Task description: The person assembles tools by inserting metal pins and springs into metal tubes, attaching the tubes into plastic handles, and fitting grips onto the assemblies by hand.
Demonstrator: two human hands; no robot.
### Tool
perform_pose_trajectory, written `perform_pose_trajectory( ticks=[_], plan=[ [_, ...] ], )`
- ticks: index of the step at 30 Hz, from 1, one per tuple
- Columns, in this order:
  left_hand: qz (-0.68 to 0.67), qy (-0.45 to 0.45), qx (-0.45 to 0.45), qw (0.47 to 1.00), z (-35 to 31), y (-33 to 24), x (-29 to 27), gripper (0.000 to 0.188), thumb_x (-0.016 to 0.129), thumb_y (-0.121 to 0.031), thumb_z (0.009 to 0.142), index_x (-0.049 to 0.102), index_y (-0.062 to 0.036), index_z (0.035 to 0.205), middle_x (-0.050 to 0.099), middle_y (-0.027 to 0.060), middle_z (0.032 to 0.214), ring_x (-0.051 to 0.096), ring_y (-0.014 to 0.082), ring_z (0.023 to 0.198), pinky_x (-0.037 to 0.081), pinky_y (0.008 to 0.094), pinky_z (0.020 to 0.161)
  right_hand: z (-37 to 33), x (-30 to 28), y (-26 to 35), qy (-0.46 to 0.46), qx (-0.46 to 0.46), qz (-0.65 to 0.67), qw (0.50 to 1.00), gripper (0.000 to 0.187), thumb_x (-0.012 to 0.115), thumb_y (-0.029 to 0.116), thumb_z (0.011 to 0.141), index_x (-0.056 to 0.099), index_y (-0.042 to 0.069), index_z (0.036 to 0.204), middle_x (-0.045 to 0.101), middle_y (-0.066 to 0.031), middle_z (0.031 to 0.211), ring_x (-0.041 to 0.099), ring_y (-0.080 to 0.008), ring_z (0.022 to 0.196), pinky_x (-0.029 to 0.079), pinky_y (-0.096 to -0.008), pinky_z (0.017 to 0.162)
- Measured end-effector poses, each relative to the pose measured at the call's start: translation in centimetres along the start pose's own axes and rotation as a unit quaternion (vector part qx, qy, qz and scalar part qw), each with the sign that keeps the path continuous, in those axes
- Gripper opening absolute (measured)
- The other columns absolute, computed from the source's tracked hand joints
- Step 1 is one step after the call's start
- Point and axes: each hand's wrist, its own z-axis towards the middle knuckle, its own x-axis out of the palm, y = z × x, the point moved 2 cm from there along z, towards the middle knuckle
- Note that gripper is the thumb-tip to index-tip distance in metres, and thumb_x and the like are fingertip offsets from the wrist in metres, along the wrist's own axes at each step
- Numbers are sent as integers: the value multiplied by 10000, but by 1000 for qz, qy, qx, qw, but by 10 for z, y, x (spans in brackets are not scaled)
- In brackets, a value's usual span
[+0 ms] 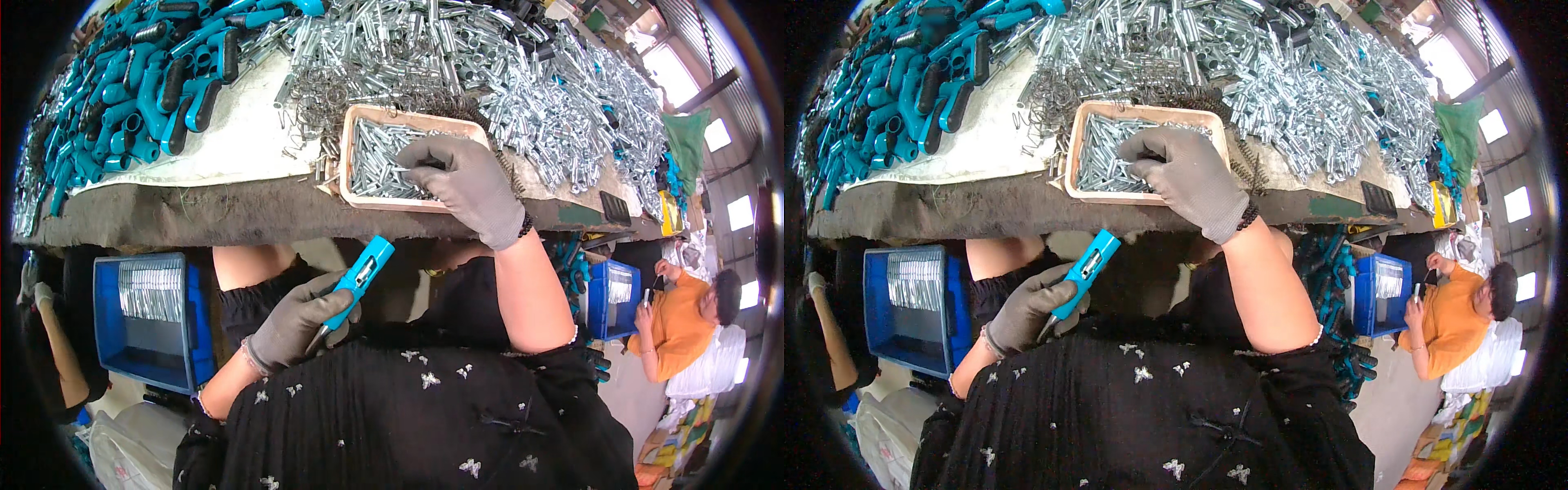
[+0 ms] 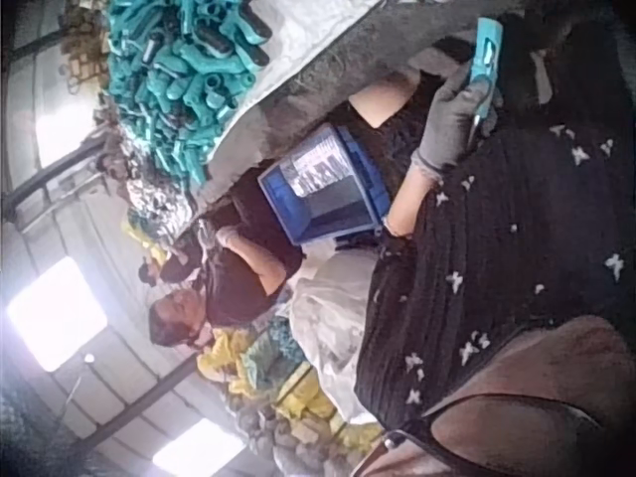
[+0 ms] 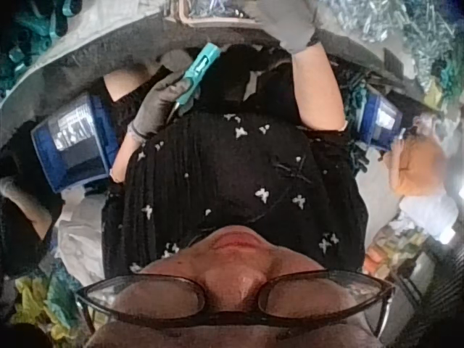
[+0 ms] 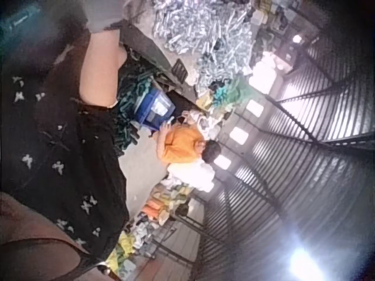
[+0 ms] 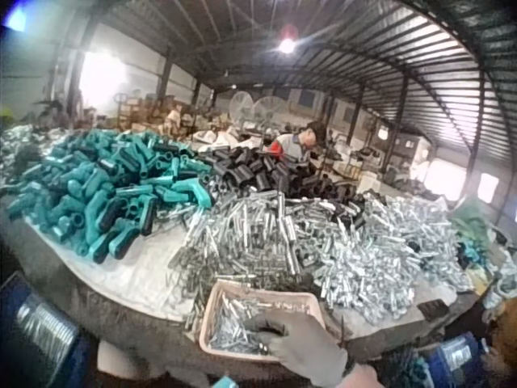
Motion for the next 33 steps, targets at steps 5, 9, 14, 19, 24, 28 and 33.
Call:
perform_pose_trajectory(
  ticks=[5,9,14,19,24,28,33],
  plan=[
    [-18,-4,5,1000,1,1,1,491,594,-312,1002,497,-15,1380,599,20,898,510,66,595,405,215,492,-19,0,16,-57,-2,138,989,187,667,69,851,706,8,1023,719,-92,957,681,-182,890,518,-301,811],
    [-18,-2,-1,1000,0,-1,2,493,602,-303,996,493,-38,1397,598,19,888,522,62,619,402,215,493,-61,18,33,41,-30,137,989,170,680,41,842,699,19,1010,716,-76,938,683,-169,871,529,-310,789],
    [-37,-28,-4,999,6,7,1,478,633,-294,972,514,-41,1360,609,26,854,516,69,605,391,222,497,-77,52,26,36,-88,77,992,182,670,66,851,679,45,1032,696,-154,944,678,-338,889,535,-398,769],
    [-23,-36,-6,999,8,6,4,405,627,-236,958,539,-32,1297,606,16,841,511,74,639,398,238,549,-80,67,20,-5,-169,-59,984,172,655,65,847,631,43,1016,665,-175,874,659,-368,820,529,-449,713],
    [56,-50,26,997,15,8,9,412,642,-207,941,544,-14,1292,611,16,939,544,82,800,436,247,702,-92,77,30,11,-210,-193,959,143,612,123,844,617,47,965,623,-131,778,644,-310,740,533,-406,671],
    [46,-18,31,998,22,17,1,486,678,-208,930,527,22,1332,622,42,1115,574,108,964,461,271,839,-91,77,16,36,-237,-173,955,167,628,179,829,626,84,966,629,-88,845,635,-262,822,520,-394,721],
    [196,44,39,979,8,2,2,480,715,-206,919,567,10,1321,638,23,1114,574,98,963,467,269,848,-96,47,16,-42,-245,-117,961,299,747,227,768,659,115,1031,629,-135,966,631,-309,911,495,-438,816]
  ],
)
